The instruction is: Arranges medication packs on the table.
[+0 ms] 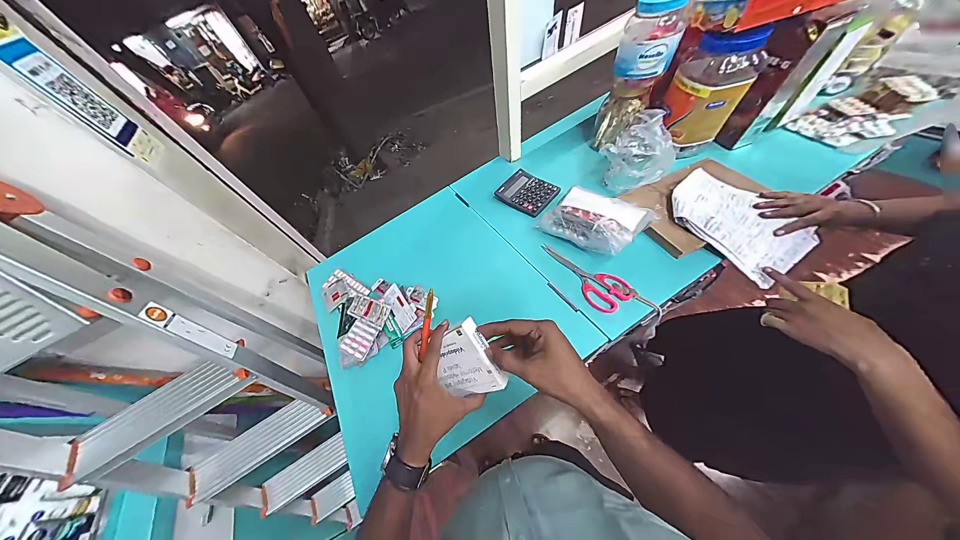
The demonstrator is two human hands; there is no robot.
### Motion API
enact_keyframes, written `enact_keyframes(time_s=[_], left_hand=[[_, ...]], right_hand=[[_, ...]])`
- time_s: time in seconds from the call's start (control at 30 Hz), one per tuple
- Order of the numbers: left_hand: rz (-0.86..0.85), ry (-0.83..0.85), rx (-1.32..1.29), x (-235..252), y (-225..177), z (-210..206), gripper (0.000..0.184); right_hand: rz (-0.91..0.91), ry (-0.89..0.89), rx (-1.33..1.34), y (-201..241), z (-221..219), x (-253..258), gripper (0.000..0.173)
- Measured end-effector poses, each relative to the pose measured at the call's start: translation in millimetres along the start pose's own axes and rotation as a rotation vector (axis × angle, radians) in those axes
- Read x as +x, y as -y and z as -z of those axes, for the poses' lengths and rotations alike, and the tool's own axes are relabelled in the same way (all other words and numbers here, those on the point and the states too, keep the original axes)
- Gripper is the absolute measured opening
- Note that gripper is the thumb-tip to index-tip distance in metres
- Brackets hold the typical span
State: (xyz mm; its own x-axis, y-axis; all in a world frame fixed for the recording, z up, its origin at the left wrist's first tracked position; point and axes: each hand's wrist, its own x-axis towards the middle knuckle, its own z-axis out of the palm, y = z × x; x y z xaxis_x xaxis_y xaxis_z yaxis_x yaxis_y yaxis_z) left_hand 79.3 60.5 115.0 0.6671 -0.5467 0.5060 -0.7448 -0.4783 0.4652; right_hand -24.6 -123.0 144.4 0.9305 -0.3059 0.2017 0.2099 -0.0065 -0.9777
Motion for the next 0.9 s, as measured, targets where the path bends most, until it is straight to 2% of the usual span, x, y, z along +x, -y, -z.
enact_keyframes(time_s=[0.2, 0.37, 0.43, 0.5, 0.57, 0.63, 0.8, 0.87, 0.9], left_hand=[[-0.111, -0.034, 0.096, 3, -1, 10, 0.107], [-0.138, -0.061, 0.075, 5, -7, 6, 0.106], [-0.125, -0.066, -0.044, 2, -2, 2, 0.111], [-0.140, -0.073, -0.276, -4, 6, -4, 0.119], [-0.197, -0.080, -0.509, -7, 13, -10, 0.122], [-0.238, -0.074, -0.615, -9, 16, -15, 0.122], [-0.279, -0.095, -0.612, -6, 13, -24, 0.121], [-0.253, -0.108, -0.551, -3, 8, -25, 0.122], [-0.223, -0.117, -0.450, -2, 4, -23, 0.122]], right_hand=[[-0.098, 0.015, -0.158, 18, -10, 1, 0.055], [-0.077, 0.070, -0.287, 30, -6, -2, 0.047], [-0.022, 0.102, -0.289, 35, -3, -2, 0.030], [0.011, 0.198, -0.218, 42, 3, -6, 0.023], [0.044, 0.267, -0.127, 48, 7, -8, 0.023], [0.050, 0.286, -0.061, 50, 8, -11, 0.025], [0.048, 0.231, 0.016, 48, 11, -19, 0.031], [0.117, 0.126, 0.010, 38, 6, -24, 0.035], [0.180, 0.049, -0.080, 29, 0, -28, 0.039]])
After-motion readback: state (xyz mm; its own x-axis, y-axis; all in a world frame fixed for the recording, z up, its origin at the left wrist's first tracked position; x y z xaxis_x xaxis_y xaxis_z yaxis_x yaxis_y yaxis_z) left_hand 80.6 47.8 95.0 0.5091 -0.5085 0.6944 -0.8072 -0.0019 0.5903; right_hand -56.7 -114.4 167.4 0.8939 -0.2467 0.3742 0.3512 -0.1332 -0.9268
